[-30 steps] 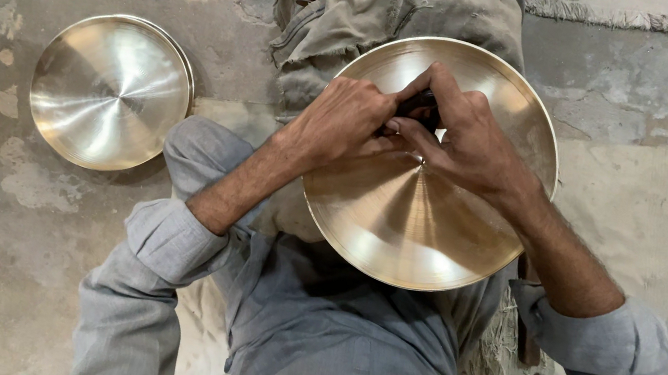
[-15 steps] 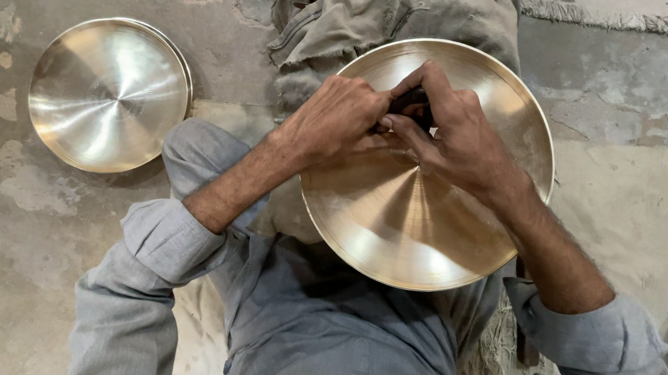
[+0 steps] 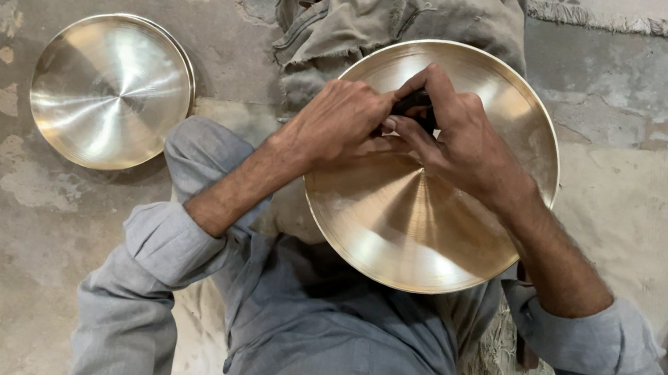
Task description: The person sits with a spun brass plate on their lap and scribes a circle around its center using a compass-like marking tool, rotating the plate as they work. They then reposition the plate, adjust the tool, and continue scribing center guide lines on the metal disc.
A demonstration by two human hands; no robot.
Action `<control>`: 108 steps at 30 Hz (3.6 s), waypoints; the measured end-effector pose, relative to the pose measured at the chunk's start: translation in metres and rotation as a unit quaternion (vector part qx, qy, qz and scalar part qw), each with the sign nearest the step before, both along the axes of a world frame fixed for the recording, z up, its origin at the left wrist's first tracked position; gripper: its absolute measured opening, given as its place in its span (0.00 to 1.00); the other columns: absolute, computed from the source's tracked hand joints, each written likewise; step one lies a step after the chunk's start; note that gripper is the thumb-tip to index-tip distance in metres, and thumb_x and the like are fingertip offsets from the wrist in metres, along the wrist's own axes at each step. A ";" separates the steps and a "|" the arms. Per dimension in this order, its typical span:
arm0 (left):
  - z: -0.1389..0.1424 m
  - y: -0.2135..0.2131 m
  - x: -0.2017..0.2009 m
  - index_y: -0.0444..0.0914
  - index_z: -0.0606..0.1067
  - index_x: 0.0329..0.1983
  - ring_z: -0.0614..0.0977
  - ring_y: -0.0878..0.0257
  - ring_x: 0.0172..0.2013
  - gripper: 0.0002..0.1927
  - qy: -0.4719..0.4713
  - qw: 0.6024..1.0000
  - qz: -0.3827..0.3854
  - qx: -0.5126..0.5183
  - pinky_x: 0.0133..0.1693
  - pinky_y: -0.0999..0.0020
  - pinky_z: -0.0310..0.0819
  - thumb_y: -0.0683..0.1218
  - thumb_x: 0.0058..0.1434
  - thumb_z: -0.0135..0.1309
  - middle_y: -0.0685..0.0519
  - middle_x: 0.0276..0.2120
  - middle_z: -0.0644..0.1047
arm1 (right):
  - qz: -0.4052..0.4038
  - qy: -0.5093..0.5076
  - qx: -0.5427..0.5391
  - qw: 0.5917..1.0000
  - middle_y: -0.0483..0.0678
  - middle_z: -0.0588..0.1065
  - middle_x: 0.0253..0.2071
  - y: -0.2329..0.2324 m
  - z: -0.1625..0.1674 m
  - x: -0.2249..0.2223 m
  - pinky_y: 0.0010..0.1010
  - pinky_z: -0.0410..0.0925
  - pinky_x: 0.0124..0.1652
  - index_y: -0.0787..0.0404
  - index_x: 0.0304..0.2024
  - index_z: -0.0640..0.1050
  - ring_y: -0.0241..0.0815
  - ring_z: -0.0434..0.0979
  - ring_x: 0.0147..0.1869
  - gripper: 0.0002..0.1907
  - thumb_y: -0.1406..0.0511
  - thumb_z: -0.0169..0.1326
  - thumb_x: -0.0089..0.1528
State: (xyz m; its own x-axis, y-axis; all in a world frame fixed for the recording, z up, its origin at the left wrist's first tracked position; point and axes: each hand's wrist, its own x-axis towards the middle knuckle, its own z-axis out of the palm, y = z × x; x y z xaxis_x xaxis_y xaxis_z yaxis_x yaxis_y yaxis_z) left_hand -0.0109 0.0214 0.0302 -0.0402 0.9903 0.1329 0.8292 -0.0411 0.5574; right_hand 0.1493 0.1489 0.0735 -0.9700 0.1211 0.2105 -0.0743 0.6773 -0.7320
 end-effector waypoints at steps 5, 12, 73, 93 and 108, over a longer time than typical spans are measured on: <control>0.018 -0.044 -0.022 0.37 0.71 0.63 0.87 0.59 0.35 0.24 -0.105 0.989 0.041 0.092 0.36 0.64 0.85 0.54 0.69 0.58 0.49 0.39 0.83 | -0.012 -0.038 0.015 0.999 0.59 0.82 0.38 -0.001 -0.003 0.002 0.40 0.82 0.43 0.64 0.51 0.65 0.52 0.87 0.43 0.15 0.65 0.55 0.70; 0.016 -0.131 -0.018 0.39 0.79 0.53 0.83 0.68 0.25 0.13 -0.229 0.913 0.339 0.014 0.25 0.73 0.74 0.48 0.69 0.57 0.52 0.28 0.84 | -0.021 -0.013 0.022 0.999 0.60 0.81 0.38 0.003 -0.009 0.002 0.39 0.82 0.45 0.65 0.51 0.66 0.51 0.87 0.46 0.15 0.64 0.57 0.70; -0.002 -0.082 0.028 0.38 0.80 0.52 0.84 0.51 0.40 0.15 -0.090 0.989 0.073 0.091 0.42 0.56 0.79 0.44 0.63 0.59 0.46 0.42 0.82 | 0.019 -0.294 0.173 0.940 0.50 0.82 0.27 -0.029 0.088 -0.002 0.37 0.76 0.28 0.60 0.43 0.84 0.42 0.83 0.22 0.15 0.59 0.51 0.64; -0.010 -0.119 0.048 0.30 0.76 0.32 0.81 0.42 0.26 0.19 -0.151 0.923 0.353 0.017 0.28 0.49 0.71 0.51 0.69 0.55 0.39 0.24 0.79 | -0.034 -0.311 0.285 0.906 0.57 0.76 0.21 -0.052 0.041 -0.035 0.42 0.74 0.22 0.66 0.32 0.83 0.47 0.78 0.22 0.14 0.68 0.48 0.66; -0.014 -0.074 -0.002 0.29 0.79 0.37 0.80 0.44 0.27 0.19 -0.156 0.933 0.305 0.108 0.32 0.51 0.72 0.51 0.73 0.53 0.36 0.26 0.78 | 0.105 -0.340 0.309 0.882 0.52 0.76 0.17 -0.057 0.043 -0.011 0.36 0.67 0.14 0.64 0.30 0.82 0.40 0.75 0.16 0.14 0.64 0.50 0.67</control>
State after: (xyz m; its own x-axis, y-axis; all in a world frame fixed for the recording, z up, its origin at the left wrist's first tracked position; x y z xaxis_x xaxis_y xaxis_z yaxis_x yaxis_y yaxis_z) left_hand -0.0127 -0.0530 0.0163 -0.6571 0.7227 0.2142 0.5340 0.2458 0.8090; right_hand 0.1379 0.0924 0.1166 -0.8854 -0.0103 -0.4647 0.0685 0.9859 -0.1524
